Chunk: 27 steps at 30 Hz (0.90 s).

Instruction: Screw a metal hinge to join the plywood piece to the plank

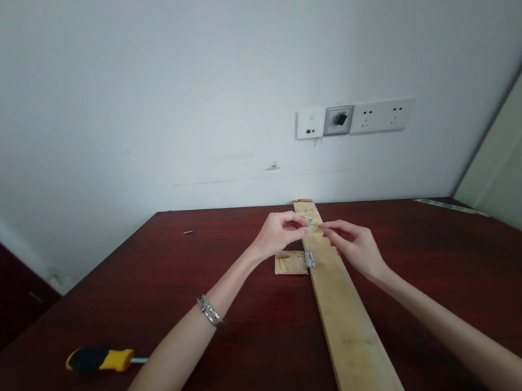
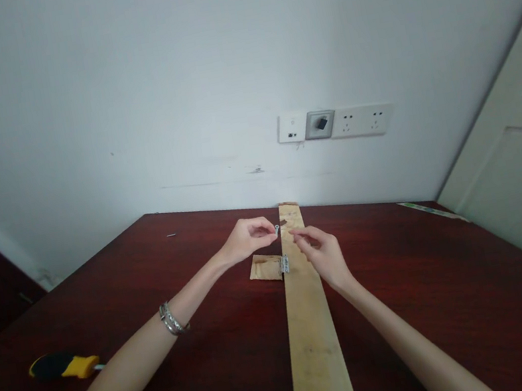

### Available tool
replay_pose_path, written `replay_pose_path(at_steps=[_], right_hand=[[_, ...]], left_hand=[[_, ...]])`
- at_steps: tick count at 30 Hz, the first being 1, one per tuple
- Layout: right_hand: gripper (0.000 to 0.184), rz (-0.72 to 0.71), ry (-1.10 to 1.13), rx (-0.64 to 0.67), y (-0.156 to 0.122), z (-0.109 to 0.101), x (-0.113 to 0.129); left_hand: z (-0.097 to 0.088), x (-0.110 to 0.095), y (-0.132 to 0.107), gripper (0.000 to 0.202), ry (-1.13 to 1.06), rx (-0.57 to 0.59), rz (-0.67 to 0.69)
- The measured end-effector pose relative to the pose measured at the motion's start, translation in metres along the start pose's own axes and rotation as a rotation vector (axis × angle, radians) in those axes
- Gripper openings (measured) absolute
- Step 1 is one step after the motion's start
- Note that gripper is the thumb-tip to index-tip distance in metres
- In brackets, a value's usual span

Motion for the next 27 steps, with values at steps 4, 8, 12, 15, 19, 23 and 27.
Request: replay_pose_path(at_steps=[4,8,12,15,19,23,27], right_hand=[[0.030,-0.033,0.018,0.046,0.003,0.004,0.019],[0.029,-0.047,0.062,0.110,0.007,0.010,0.025],[0.025,-0.081,0.099,0.122,0.011,0.014,0.022],[0.022,-0.105,0.082,0.104,0.015,0.017,0.020],[0.023,-0.059,0.102,0.148,0.023,0.021,0.016],[0.028,0.005,0.148,0.221,0.029,0.026,0.008],[0.032,0.034,0.143,0.236,0.030,0.026,0.000]], left_hand=[[0.003,0.005,-0.001,0.015,-0.043,0.004,-0.030],[0.004,0.009,0.000,0.016,-0.064,0.016,-0.051],[0.000,0.013,0.001,0.016,-0.093,0.003,-0.080],[-0.005,0.015,0.001,0.017,-0.090,-0.017,-0.099],[-0.009,0.021,0.002,0.018,-0.090,-0.019,-0.130],[-0.011,0.028,0.004,0.019,-0.058,0.008,-0.145],[-0.014,0.033,0.003,0.025,0.041,0.141,-0.159]])
Point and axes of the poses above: each hand's wrist, its own y-axis towards the middle knuckle, its own z-axis out of the palm, x = y × z, the point moved 3 cm from there along y, towards the middle knuckle, and after that the axes turned 1 degree about -z, right-handed, at the moved point
